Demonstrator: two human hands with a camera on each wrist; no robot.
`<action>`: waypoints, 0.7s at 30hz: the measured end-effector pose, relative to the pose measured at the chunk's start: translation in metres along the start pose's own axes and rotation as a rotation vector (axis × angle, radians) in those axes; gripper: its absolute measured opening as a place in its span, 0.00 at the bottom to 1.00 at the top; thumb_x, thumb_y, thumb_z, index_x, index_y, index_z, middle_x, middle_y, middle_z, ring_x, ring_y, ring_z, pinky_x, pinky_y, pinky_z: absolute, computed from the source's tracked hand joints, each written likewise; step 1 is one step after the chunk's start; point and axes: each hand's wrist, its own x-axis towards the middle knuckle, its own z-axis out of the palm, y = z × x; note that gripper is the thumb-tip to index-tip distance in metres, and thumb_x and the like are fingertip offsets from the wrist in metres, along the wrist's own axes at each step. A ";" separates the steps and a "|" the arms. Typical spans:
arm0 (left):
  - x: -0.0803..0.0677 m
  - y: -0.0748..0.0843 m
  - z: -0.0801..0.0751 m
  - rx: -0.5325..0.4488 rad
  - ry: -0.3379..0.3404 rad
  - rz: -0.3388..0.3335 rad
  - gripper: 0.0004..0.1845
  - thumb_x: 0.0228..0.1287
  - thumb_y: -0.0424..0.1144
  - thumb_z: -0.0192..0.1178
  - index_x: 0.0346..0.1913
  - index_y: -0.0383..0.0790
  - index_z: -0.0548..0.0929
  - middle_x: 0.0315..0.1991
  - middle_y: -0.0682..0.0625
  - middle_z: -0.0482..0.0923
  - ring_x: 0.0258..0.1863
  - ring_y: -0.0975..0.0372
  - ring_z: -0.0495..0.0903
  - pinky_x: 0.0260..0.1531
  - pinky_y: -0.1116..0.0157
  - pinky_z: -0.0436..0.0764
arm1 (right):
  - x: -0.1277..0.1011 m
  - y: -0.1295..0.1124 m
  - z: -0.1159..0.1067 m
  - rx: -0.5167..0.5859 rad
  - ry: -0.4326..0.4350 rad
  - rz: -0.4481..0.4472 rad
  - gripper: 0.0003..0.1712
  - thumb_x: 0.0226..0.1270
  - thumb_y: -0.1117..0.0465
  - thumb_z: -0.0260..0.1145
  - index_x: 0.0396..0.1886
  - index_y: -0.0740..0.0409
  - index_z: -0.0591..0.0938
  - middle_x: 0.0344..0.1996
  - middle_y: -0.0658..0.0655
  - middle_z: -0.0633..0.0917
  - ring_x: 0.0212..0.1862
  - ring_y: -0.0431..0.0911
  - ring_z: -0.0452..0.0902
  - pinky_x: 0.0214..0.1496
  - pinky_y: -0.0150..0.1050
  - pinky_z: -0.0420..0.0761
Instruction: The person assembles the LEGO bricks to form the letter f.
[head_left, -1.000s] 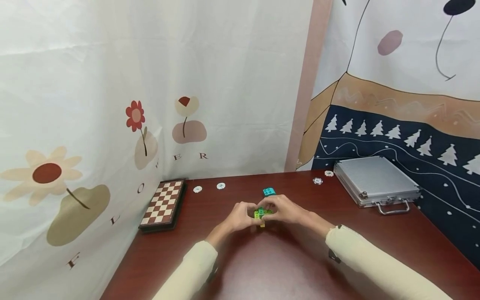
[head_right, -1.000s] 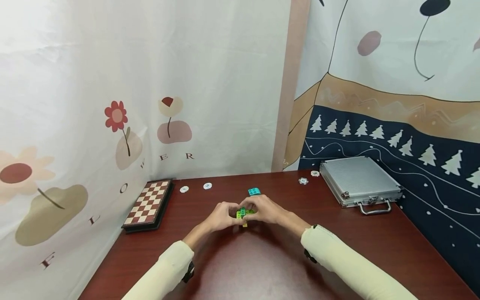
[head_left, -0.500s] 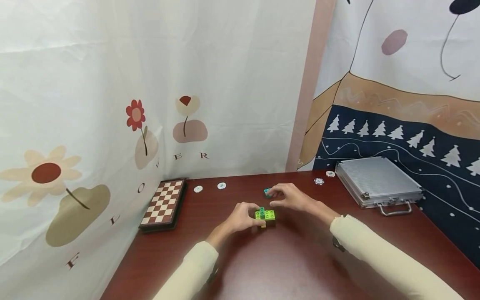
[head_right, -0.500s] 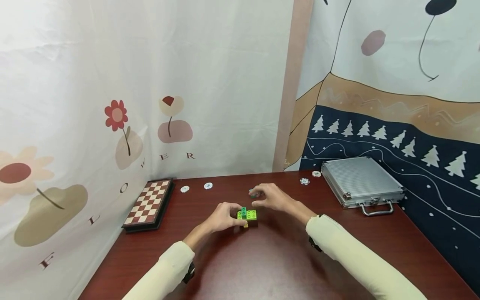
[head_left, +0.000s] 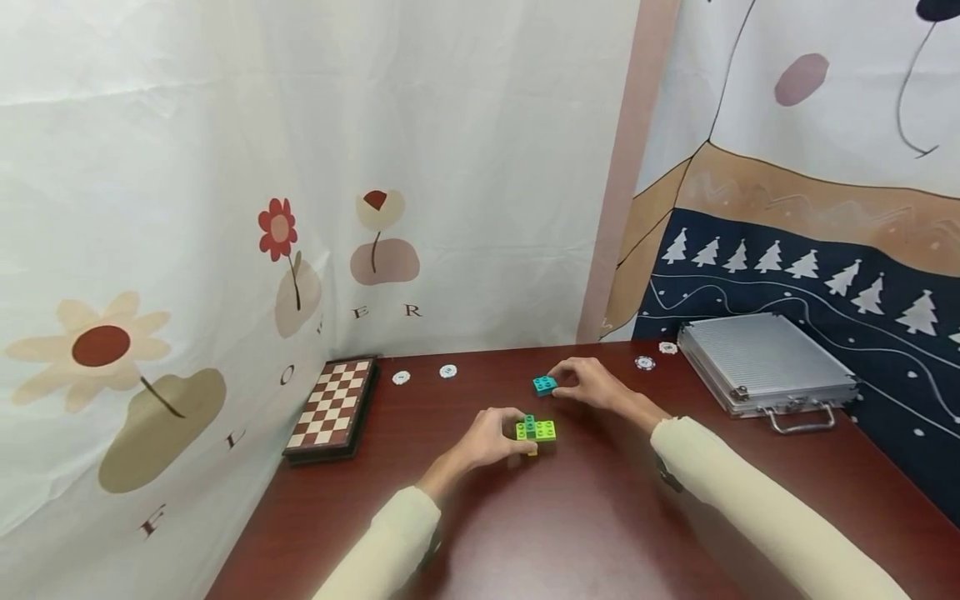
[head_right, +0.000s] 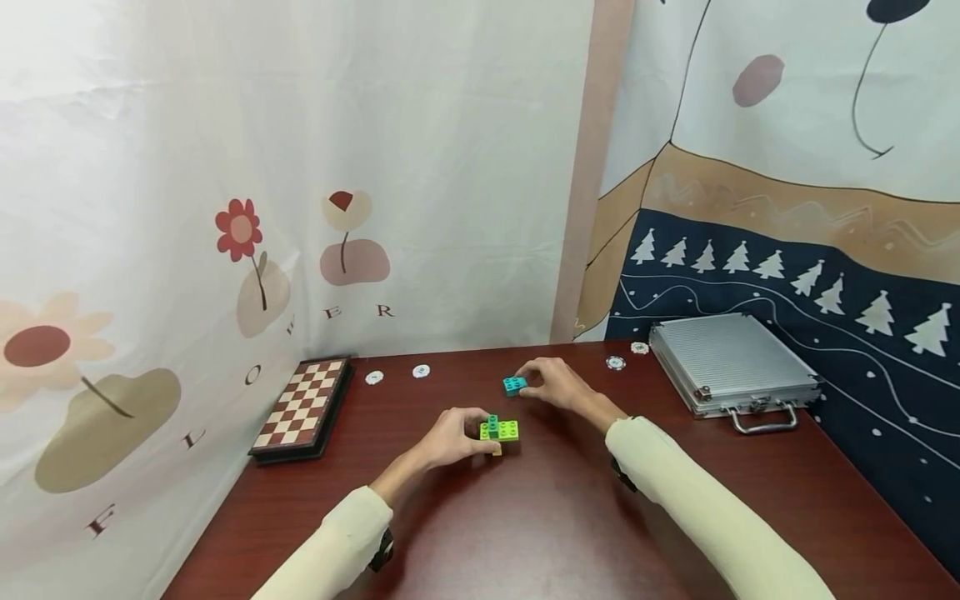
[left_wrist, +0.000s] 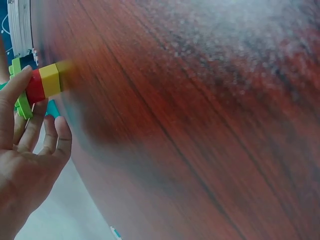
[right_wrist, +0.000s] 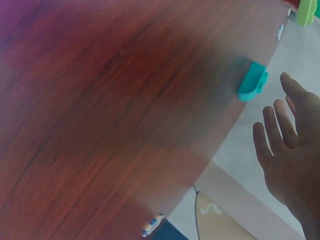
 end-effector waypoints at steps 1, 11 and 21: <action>0.000 0.000 0.000 0.001 0.000 0.000 0.26 0.60 0.47 0.77 0.57 0.38 0.86 0.39 0.54 0.87 0.36 0.65 0.82 0.41 0.64 0.81 | 0.001 0.001 0.001 -0.007 0.003 0.001 0.19 0.66 0.64 0.76 0.54 0.67 0.86 0.51 0.65 0.87 0.52 0.60 0.82 0.56 0.58 0.81; 0.002 0.003 -0.001 0.044 0.011 0.001 0.27 0.56 0.49 0.80 0.55 0.39 0.87 0.38 0.55 0.86 0.33 0.68 0.80 0.38 0.65 0.80 | 0.010 0.014 0.013 -0.068 0.029 0.024 0.18 0.67 0.63 0.76 0.54 0.66 0.87 0.50 0.62 0.88 0.52 0.56 0.83 0.57 0.55 0.81; 0.002 0.005 -0.003 0.065 0.012 0.013 0.26 0.56 0.48 0.80 0.54 0.38 0.88 0.37 0.55 0.87 0.35 0.65 0.81 0.39 0.66 0.80 | 0.022 0.018 0.027 -0.065 -0.001 0.082 0.21 0.68 0.62 0.75 0.58 0.64 0.86 0.54 0.63 0.87 0.53 0.53 0.82 0.56 0.53 0.81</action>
